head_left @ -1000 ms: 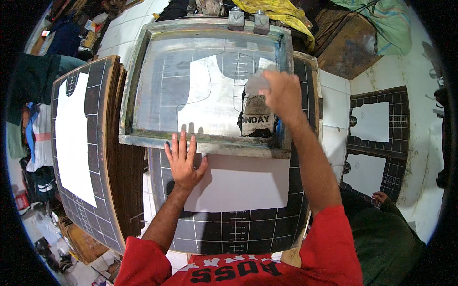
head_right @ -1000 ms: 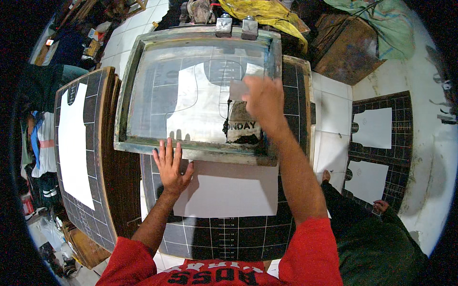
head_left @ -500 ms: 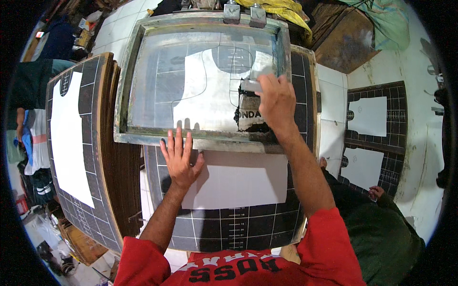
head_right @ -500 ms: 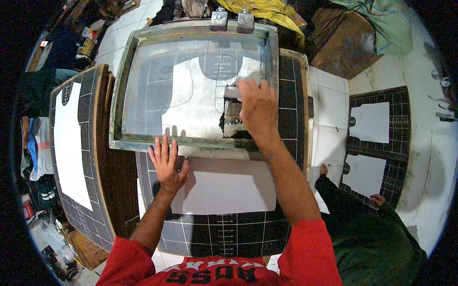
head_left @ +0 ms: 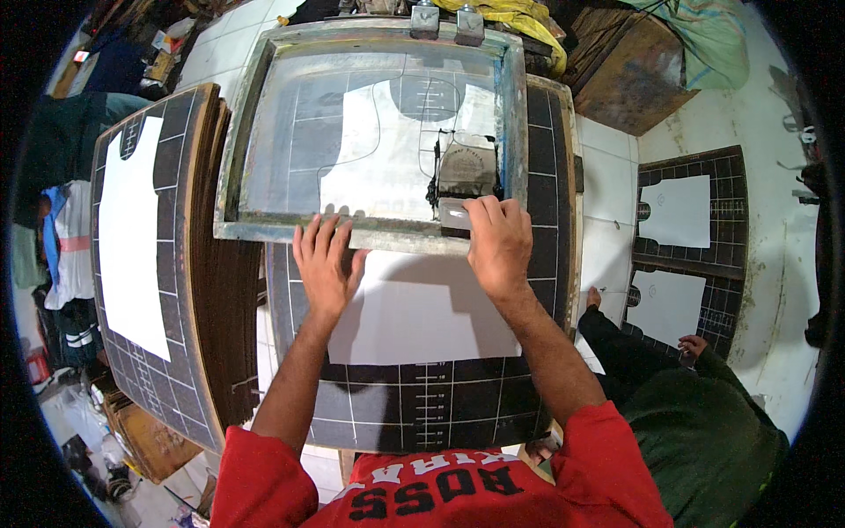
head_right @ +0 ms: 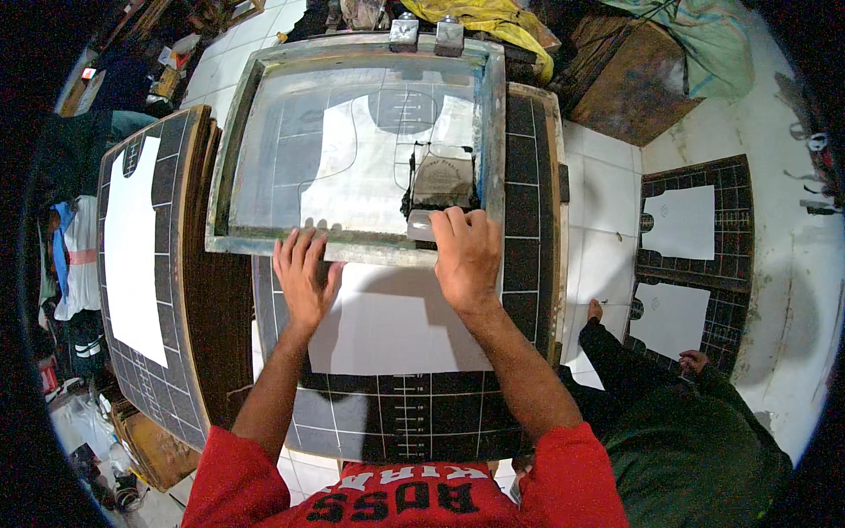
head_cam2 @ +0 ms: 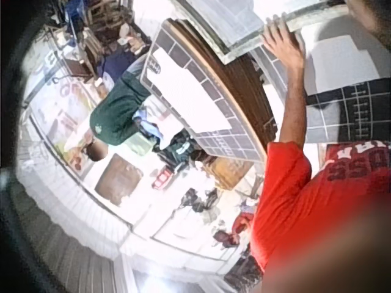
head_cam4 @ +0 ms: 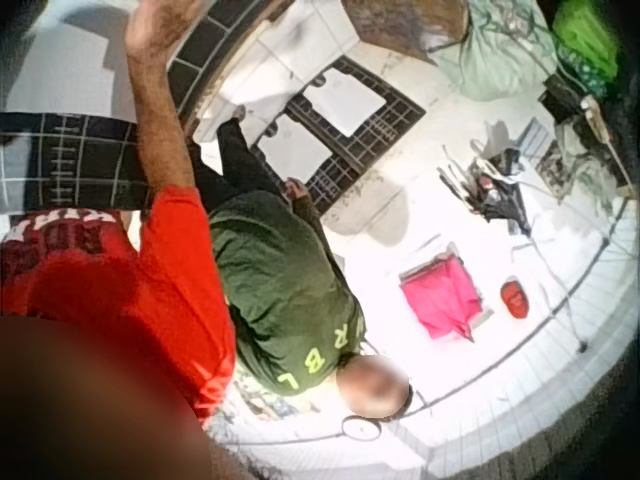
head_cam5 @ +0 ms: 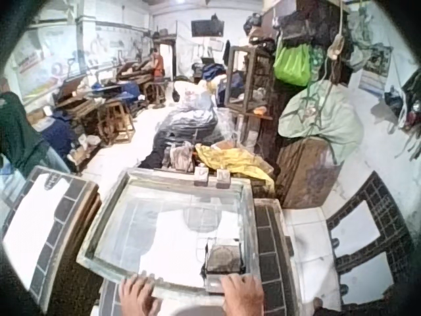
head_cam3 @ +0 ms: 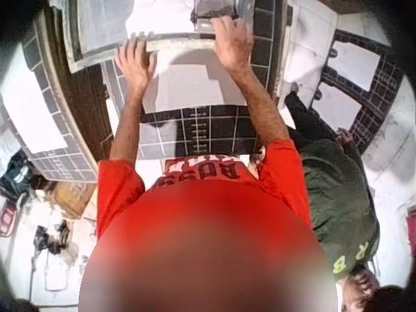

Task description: The person repeatedly aligns a screen printing frame over a white t-shirt laid on a gridded board, then uses a squeegee to pull ink across the screen to print a design. The person lifts the frame, repositions it, and repeats the printing cycle on the same shirt.

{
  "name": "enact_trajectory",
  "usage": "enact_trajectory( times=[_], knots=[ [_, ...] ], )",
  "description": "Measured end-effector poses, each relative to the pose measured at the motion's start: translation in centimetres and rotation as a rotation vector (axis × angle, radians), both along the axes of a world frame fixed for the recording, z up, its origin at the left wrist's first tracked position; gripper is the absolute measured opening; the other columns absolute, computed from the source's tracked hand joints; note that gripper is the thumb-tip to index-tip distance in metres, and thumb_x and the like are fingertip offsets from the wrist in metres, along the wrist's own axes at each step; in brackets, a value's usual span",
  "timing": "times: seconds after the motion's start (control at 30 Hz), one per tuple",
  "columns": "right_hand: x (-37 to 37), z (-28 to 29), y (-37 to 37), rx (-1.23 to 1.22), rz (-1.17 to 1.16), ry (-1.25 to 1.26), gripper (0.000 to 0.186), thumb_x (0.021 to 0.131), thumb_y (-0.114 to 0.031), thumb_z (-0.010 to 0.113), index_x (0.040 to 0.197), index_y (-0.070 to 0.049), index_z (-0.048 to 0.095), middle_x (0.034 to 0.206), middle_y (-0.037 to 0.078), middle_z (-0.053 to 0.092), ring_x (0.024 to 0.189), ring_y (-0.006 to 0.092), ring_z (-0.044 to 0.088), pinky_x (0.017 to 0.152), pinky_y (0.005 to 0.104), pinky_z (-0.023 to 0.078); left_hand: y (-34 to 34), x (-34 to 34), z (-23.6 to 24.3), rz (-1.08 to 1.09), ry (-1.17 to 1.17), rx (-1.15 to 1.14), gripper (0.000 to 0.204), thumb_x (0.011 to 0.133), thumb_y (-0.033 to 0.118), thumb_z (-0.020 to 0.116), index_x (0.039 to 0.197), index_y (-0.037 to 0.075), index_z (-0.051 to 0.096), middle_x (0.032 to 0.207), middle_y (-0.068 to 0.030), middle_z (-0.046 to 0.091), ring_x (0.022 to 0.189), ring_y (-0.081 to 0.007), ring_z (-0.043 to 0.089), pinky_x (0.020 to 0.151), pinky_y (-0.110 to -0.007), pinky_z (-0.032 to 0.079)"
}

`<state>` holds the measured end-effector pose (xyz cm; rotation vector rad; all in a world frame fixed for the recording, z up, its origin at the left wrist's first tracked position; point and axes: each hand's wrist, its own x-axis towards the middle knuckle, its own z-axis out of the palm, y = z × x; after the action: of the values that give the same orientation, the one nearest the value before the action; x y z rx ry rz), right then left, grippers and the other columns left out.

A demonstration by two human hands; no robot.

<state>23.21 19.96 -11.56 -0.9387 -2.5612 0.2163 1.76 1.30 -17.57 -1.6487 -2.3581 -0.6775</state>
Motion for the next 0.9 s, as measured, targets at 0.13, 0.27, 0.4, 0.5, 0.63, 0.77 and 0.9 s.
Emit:
enact_trajectory(
  times=[0.13, 0.27, 0.4, 0.5, 0.63, 0.77, 0.9],
  knots=[
    [0.2, 0.6, -1.8, 0.049, -0.001, 0.032, 0.036, 0.079, -0.012, 0.079, 0.112, -0.009, 0.065, 0.105, 0.007, 0.061, 0.097, 0.0292, 0.057, 0.088, 0.0442, 0.046, 1.0, -1.9, 3.3, -0.109, -0.170, -0.078, 0.045, 0.074, 0.027, 0.090, 0.110, 0.008, 0.070, 0.102, -0.0081, 0.064, 0.100, -0.0310, 0.056, 0.094, -0.047, 0.041],
    [0.1, 3.8, -1.9, 0.180, -0.025, 0.068, 0.052, 0.074, -0.045, 0.087, 0.105, -0.011, 0.064, 0.102, 0.008, 0.059, 0.097, 0.0283, 0.057, 0.085, 0.0450, 0.045, 1.3, -3.3, 9.4, -0.164, -0.165, -0.123, 0.050, 0.070, 0.034, 0.091, 0.108, 0.008, 0.073, 0.099, -0.0073, 0.065, 0.098, -0.0284, 0.058, 0.091, -0.043, 0.040],
    [-1.0, 10.1, 0.9, 0.452, -0.027, 0.185, 0.051, 0.075, -0.054, 0.088, 0.094, -0.012, 0.067, 0.088, 0.006, 0.062, 0.080, 0.0230, 0.061, 0.065, 0.0392, 0.049, 3.2, -4.9, 17.9, -0.251, 0.006, 0.010, 0.053, 0.071, 0.042, 0.089, 0.109, 0.008, 0.075, 0.097, -0.0064, 0.069, 0.099, -0.0257, 0.061, 0.096, -0.044, 0.039],
    [-3.1, 15.4, 4.8, 0.651, -0.005, 0.274, 0.050, 0.082, -0.060, 0.080, 0.081, -0.012, 0.069, 0.071, 0.004, 0.061, 0.063, 0.0211, 0.061, 0.052, 0.0361, 0.049, 4.6, -6.0, 22.1, -0.216, 0.100, 0.154, 0.053, 0.079, 0.048, 0.085, 0.113, 0.009, 0.075, 0.105, -0.0072, 0.072, 0.103, -0.0248, 0.063, 0.102, -0.046, 0.038],
    [-5.0, 21.9, 6.6, 0.609, -0.125, 0.210, 0.058, 0.085, -0.064, 0.072, 0.091, -0.006, 0.074, 0.080, 0.011, 0.071, 0.074, 0.0289, 0.070, 0.068, 0.0421, 0.056, -0.4, -9.9, 21.2, -0.021, 0.100, 0.560, 0.044, 0.083, 0.020, 0.087, 0.122, 0.008, 0.071, 0.108, -0.0116, 0.072, 0.111, -0.0292, 0.065, 0.100, -0.045, 0.047],
    [-6.3, 27.6, 7.7, 0.405, -0.202, 0.246, 0.057, 0.086, -0.057, 0.070, 0.083, 0.000, 0.073, 0.080, 0.024, 0.071, 0.084, 0.0435, 0.071, 0.076, 0.0515, 0.054, -16.1, -13.6, 15.1, 0.338, -0.132, 0.199, 0.021, 0.094, 0.015, 0.076, 0.114, 0.006, 0.077, 0.121, -0.0144, 0.074, 0.117, -0.0303, 0.068, 0.105, -0.045, 0.051],
    [-7.8, 30.3, 8.8, 0.315, -0.207, 0.262, 0.061, 0.085, -0.061, 0.069, 0.095, -0.002, 0.078, 0.090, 0.024, 0.074, 0.091, 0.0414, 0.072, 0.079, 0.0485, 0.056, -34.9, -10.3, 9.7, 0.675, -0.193, -0.303, 0.037, 0.106, 0.022, 0.057, 0.136, 0.003, 0.066, 0.148, -0.0206, 0.058, 0.141, -0.0391, 0.050, 0.118, -0.045, 0.038]
  ],
)
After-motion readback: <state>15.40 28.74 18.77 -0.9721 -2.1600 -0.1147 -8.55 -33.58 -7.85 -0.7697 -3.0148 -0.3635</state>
